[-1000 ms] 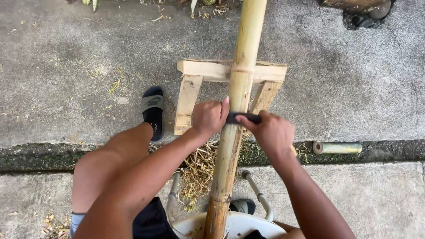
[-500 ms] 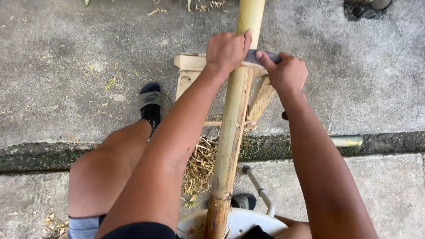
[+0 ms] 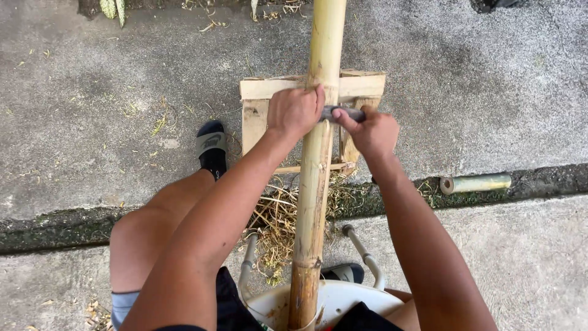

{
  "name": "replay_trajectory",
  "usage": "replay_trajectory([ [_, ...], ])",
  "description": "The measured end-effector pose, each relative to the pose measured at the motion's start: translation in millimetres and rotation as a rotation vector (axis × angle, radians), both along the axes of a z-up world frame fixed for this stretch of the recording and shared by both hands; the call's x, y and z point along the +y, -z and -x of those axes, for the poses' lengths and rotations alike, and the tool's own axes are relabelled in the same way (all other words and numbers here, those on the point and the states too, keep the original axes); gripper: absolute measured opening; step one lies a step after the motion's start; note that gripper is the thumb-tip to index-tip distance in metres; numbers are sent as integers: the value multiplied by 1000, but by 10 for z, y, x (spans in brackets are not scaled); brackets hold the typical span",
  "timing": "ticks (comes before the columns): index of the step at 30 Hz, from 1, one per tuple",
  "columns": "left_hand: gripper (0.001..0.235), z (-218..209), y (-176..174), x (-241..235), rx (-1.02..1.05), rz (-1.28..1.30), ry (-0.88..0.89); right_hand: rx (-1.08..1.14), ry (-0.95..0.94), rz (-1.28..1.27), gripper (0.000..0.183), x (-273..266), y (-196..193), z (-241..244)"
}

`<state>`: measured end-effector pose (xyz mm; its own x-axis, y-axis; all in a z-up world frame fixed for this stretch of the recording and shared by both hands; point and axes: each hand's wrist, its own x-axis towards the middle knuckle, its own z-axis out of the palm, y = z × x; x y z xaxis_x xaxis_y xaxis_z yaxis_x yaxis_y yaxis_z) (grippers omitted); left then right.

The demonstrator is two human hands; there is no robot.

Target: Scraping the outer layer of a bamboo pole with a small metal tool to smooth the surface.

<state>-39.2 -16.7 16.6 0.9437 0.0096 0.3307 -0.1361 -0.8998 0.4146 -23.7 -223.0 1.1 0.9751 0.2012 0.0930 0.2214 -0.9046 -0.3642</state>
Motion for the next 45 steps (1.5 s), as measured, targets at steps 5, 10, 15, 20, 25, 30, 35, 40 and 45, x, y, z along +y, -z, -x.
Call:
replay_trajectory([
  [5,63,195,51,-35,132,13,-6,-38,22,-28,69,20,-86,240],
  [10,62,501,49,-100,173,22,-13,25,7,-60,66,-54,-43,514],
  [15,62,976,19,-179,254,32,18,71,7,-1,66,-130,-33,943],
  [20,58,1676,123,-317,-36,3,25,155,-45,20,62,-235,-173,1598],
  [25,60,2410,213,-496,184,-8,16,43,-99,-67,67,-490,67,2299],
  [30,51,2867,223,-568,139,53,47,27,-152,-46,69,-569,-95,2728],
  [35,52,2873,310,-548,191,74,56,156,-177,57,70,-585,7,2674],
  [40,60,2317,223,-450,294,98,70,253,-94,-12,65,-449,-90,2304],
  [45,57,1537,108,-245,-23,5,-15,238,2,137,69,-159,-256,1666],
])
